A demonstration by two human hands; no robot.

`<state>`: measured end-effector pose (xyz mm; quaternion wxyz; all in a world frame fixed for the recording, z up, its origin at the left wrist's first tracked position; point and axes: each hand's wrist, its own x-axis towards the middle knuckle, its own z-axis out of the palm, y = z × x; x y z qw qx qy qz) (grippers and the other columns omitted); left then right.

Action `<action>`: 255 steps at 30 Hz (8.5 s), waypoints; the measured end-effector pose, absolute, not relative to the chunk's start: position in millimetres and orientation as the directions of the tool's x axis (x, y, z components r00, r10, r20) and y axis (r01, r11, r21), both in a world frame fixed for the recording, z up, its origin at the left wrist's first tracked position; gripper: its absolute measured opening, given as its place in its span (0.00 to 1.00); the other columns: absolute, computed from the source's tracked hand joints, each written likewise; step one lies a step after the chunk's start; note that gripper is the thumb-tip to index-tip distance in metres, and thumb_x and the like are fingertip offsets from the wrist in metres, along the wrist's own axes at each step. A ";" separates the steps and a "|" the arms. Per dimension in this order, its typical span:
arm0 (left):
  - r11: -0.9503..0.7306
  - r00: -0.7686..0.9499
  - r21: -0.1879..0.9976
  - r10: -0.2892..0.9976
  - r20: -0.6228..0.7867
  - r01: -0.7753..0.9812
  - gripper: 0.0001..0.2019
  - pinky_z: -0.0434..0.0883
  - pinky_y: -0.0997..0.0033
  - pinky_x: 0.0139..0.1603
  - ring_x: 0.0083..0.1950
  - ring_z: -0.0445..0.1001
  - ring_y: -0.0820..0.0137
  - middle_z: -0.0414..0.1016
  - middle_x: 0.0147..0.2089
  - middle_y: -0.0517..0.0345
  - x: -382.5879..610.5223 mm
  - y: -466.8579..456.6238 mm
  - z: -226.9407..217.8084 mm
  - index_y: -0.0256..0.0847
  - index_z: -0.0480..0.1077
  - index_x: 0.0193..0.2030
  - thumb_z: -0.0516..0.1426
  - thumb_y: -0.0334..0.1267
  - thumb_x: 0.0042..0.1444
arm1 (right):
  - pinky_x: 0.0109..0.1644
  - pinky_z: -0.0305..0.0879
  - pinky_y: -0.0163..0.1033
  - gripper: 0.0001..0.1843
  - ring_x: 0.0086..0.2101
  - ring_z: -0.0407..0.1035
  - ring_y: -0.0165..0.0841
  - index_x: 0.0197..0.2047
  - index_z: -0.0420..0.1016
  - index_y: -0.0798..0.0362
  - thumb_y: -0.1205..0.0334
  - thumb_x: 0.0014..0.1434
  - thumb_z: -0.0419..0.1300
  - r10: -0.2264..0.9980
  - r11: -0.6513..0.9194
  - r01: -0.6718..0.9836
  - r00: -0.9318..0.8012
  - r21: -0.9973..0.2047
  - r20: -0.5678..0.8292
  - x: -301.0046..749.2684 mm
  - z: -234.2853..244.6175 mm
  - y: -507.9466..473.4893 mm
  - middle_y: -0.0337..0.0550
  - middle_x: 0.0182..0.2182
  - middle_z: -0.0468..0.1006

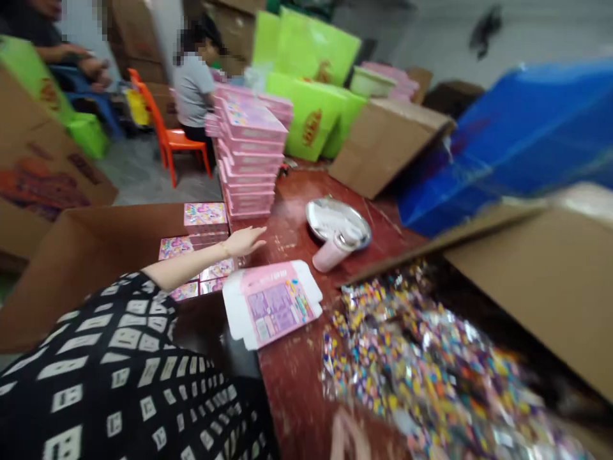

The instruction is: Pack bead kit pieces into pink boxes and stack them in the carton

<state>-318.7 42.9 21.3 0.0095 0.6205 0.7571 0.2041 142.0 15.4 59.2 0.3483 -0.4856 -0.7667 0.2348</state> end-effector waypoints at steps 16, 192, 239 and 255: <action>-0.001 -0.139 0.443 0.949 0.282 0.896 0.51 0.44 0.36 0.73 0.72 0.56 0.42 0.58 0.70 0.28 -205.4 -31.5 43.2 0.29 0.57 0.69 0.62 0.66 0.48 | 0.25 0.63 0.36 0.16 0.21 0.63 0.28 0.23 0.69 0.49 0.50 0.48 0.69 0.814 0.349 0.279 -0.563 -0.894 0.142 -29.5 85.5 114.8 0.33 0.18 0.69; 0.369 0.450 0.885 0.866 -0.216 -0.285 0.34 0.73 0.66 0.51 0.46 0.78 0.64 0.80 0.45 0.51 53.2 -12.7 48.8 0.36 0.72 0.48 0.74 0.49 0.36 | 0.20 0.61 0.35 0.19 0.17 0.63 0.25 0.42 0.77 0.50 0.43 0.58 0.63 0.999 -0.025 0.034 -0.039 -0.999 -0.027 258.2 90.3 -29.4 0.38 0.25 0.77; 0.873 0.819 0.472 0.355 -0.451 -0.119 0.25 0.79 0.67 0.23 0.38 0.83 0.57 0.74 0.59 0.38 86.0 -32.7 55.1 0.39 0.62 0.63 0.57 0.48 0.63 | 0.57 0.67 0.60 0.31 0.56 0.68 0.50 0.55 0.73 0.55 0.44 0.54 0.63 0.835 -0.319 0.689 0.529 -0.651 0.150 384.1 -24.0 -158.1 0.60 0.55 0.74; 0.808 0.725 0.563 0.490 -0.483 -0.172 0.34 0.77 0.69 0.26 0.38 0.83 0.59 0.73 0.60 0.39 82.9 -38.4 51.7 0.41 0.58 0.65 0.63 0.53 0.57 | 0.37 0.72 0.41 0.21 0.30 0.76 0.38 0.34 0.79 0.54 0.45 0.65 0.55 0.452 -0.310 0.828 0.561 -0.467 0.693 355.1 27.4 -129.0 0.49 0.29 0.81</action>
